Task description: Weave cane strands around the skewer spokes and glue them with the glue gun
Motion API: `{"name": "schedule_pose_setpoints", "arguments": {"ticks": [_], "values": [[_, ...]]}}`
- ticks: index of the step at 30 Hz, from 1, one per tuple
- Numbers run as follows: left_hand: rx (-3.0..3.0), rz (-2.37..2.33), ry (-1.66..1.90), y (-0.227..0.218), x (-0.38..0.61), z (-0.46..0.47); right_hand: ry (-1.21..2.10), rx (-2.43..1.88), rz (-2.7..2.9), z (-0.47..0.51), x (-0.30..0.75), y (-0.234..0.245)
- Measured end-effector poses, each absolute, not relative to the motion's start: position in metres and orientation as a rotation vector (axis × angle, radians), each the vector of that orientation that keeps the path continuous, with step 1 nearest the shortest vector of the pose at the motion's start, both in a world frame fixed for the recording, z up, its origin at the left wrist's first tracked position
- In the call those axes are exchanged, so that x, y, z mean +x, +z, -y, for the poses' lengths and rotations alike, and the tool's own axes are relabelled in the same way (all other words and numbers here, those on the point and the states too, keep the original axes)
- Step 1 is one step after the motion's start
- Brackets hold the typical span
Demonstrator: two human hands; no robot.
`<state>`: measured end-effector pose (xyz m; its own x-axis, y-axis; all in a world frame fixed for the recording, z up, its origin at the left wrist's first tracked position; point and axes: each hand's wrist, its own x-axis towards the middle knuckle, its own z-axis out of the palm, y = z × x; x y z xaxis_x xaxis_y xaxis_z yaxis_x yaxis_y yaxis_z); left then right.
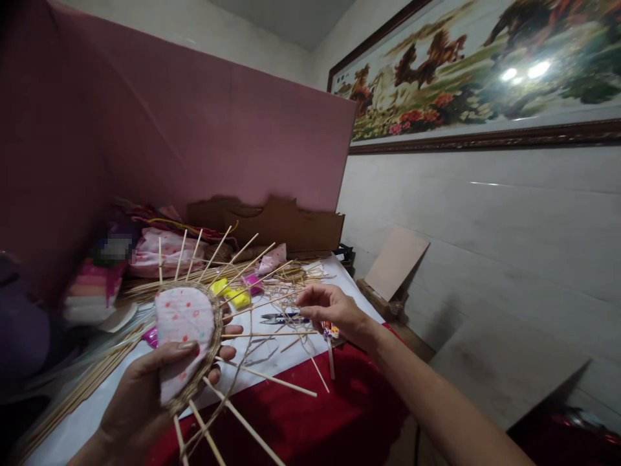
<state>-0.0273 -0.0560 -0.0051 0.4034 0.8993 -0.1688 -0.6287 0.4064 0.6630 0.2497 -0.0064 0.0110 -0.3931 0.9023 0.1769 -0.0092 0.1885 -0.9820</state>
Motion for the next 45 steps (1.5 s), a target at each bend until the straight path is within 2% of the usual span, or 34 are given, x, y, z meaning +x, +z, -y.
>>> {"name": "schedule_pose_setpoints", "arguments": {"ticks": [11, 21, 45], "values": [[0.586, -0.589, 1.05, -0.002, -0.025, 0.058, 0.94, -0.852, 1.475, 0.005, 0.222, 0.002], [0.556, -0.602, 1.058, -0.002, -0.025, 0.057, 0.182, -0.758, 1.572, 0.029, 0.225, -0.005], [0.654, -0.705, 0.984, 0.004, -0.013, 0.061, -0.228, -0.727, 2.015, 0.025, 0.211, 0.04]]}}
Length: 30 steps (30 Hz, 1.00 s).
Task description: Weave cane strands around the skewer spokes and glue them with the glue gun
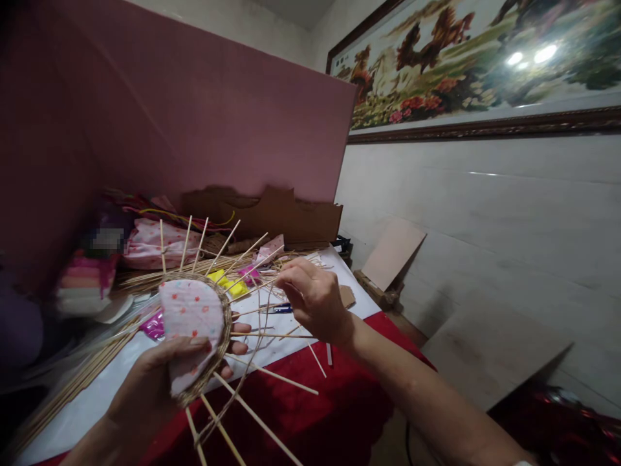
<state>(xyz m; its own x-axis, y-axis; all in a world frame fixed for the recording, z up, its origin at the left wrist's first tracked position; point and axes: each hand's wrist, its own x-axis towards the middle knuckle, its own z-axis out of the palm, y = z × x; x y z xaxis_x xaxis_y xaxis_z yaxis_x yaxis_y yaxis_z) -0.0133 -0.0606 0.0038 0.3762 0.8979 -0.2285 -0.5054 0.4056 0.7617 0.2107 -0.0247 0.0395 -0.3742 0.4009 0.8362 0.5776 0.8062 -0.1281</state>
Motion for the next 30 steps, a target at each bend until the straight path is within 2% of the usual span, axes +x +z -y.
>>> {"name": "schedule_pose_setpoints", "arguments": {"ticks": [20, 30], "values": [[0.621, -0.692, 0.909, -0.004, -0.018, 0.061, -0.189, -0.736, 2.092, 0.016, 0.201, 0.047], [0.623, -0.692, 1.01, -0.002, -0.016, 0.061, -0.156, -0.846, 2.003, 0.02, 0.215, 0.043]]}}
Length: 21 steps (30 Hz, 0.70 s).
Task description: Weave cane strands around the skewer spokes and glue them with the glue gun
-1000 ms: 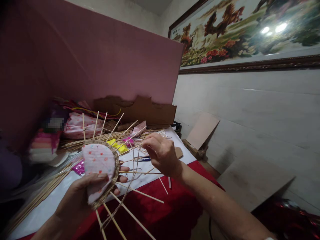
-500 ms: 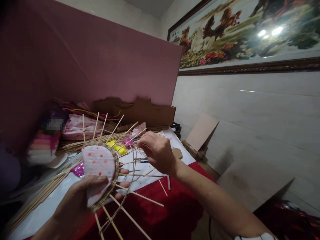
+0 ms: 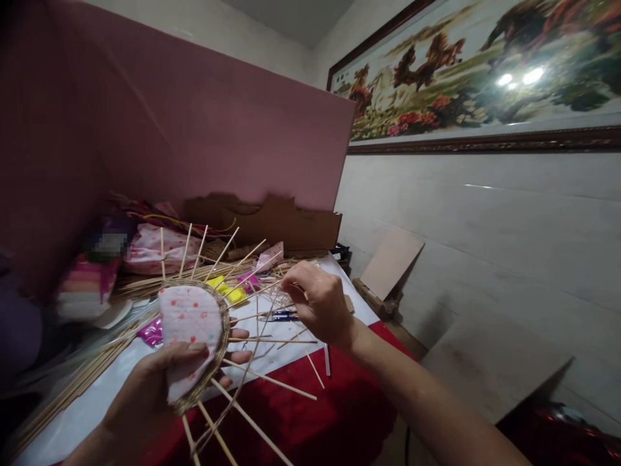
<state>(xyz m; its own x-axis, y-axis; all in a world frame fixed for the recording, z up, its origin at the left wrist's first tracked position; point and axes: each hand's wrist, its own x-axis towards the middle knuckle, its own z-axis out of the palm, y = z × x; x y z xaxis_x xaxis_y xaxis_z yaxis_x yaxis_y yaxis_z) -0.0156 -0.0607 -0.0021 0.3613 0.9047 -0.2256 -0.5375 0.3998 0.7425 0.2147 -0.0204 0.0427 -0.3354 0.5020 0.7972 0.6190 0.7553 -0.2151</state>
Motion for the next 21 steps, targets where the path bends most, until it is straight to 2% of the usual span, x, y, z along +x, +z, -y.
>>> {"name": "schedule_pose_setpoints", "arguments": {"ticks": [12, 21], "values": [[0.614, -0.711, 1.031, 0.001, -0.015, 0.061, 0.21, -1.049, 2.03, 0.018, 0.226, 0.052], [0.64, -0.724, 1.022, -0.003, -0.015, 0.061, 0.185, -1.305, 2.092, 0.02, 0.216, 0.061]]}}
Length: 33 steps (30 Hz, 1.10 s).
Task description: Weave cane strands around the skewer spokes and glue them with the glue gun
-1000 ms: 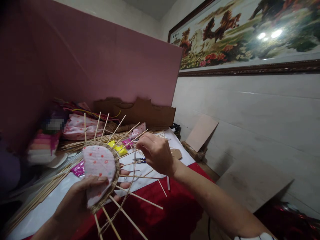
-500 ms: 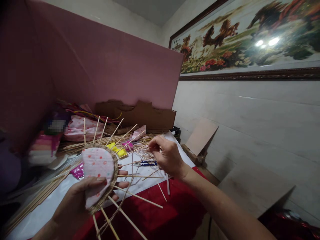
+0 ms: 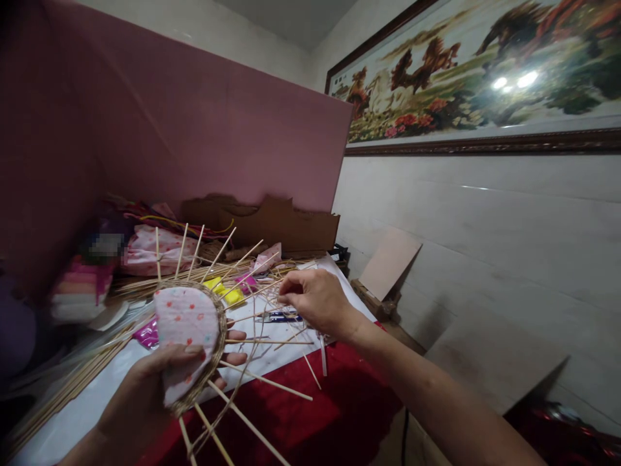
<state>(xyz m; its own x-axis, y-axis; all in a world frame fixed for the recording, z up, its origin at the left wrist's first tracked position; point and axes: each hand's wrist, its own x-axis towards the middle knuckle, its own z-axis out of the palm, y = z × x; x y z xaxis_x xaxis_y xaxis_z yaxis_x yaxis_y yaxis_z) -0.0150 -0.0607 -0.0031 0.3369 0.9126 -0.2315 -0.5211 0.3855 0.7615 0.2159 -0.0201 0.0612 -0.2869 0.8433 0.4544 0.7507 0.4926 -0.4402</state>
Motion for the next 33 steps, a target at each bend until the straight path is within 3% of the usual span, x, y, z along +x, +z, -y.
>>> {"name": "schedule_pose_setpoints", "arguments": {"ticks": [4, 13, 19, 33], "values": [[0.67, -0.707, 1.006, -0.004, -0.015, 0.061, 0.29, -1.378, 2.121, 0.017, 0.218, 0.066], [0.573, -0.666, 0.928, 0.003, -0.019, 0.06, 1.219, -1.181, 1.918, 0.002, 0.235, 0.073], [0.487, -0.564, 0.875, -0.002, -0.025, 0.054, 1.608, -0.988, 1.556, 0.008, 0.24, 0.049], [0.563, -0.469, 0.805, -0.006, -0.024, 0.058, 1.481, -0.94, 1.392, 0.023, 0.201, 0.012]]}}
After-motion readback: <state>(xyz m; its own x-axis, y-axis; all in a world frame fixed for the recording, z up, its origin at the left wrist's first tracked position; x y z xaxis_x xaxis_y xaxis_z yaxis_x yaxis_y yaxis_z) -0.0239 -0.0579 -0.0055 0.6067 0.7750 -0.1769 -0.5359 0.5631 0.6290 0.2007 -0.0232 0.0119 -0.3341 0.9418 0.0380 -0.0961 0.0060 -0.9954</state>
